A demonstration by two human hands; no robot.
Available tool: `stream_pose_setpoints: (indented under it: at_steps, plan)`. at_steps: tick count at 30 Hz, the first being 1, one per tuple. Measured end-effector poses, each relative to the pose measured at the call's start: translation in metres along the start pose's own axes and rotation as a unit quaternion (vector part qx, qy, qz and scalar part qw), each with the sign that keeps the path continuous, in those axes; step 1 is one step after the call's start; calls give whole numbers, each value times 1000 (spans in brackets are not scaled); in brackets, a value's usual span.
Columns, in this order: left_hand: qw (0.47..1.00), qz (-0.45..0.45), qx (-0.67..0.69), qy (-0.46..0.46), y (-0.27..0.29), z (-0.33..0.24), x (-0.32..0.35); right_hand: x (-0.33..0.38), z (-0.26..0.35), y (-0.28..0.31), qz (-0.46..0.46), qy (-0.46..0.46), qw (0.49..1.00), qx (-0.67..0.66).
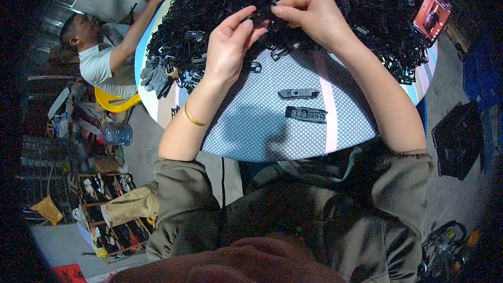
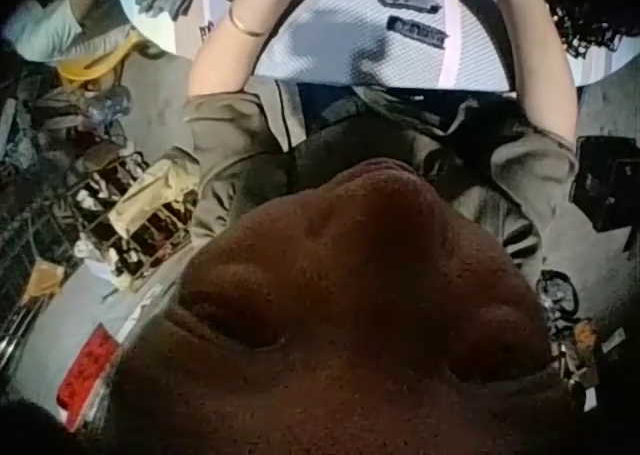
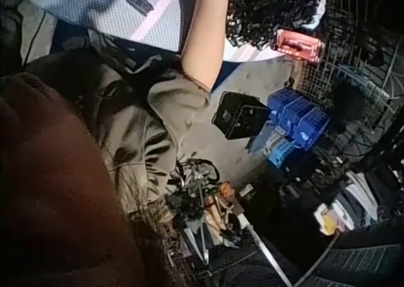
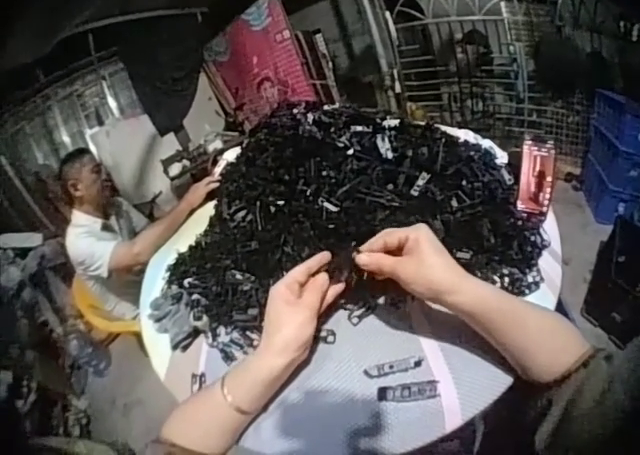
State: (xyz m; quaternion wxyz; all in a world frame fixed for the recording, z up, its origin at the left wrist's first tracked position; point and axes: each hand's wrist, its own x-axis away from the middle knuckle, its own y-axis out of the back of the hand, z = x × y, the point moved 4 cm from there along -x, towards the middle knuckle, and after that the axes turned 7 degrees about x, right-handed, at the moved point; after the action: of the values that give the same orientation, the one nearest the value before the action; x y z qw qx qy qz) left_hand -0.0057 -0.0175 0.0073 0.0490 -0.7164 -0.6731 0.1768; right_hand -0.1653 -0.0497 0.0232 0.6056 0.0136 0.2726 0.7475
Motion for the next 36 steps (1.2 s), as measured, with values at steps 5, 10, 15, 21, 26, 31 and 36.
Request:
stream_pose_setpoints:
  at_steps: [5,10,15,21,26,31,36]
  plan:
    - [1000,-7,-26,-6,-2,-2,1,2,4,4,-43,20,997,56]
    - [1000,-6,-20,-5,-2,-3,1,3,2,0,-70,22,996,57]
    - [1000,-16,11,3,-2,-1,1,6,6,0,-91,42,993,64]
    - [1000,-1,7,30,-2,1,3,4,5,-2,-58,24,992,106]
    - [999,32,-29,16,-3,1,0,3,1,-4,-61,59,991,105]
    - [994,78,-79,-2,-6,-12,1,8,16,-5,-104,94,957,254]
    - [995,81,-26,-48,3,-40,-5,-8,-1,15,-130,98,975,149]
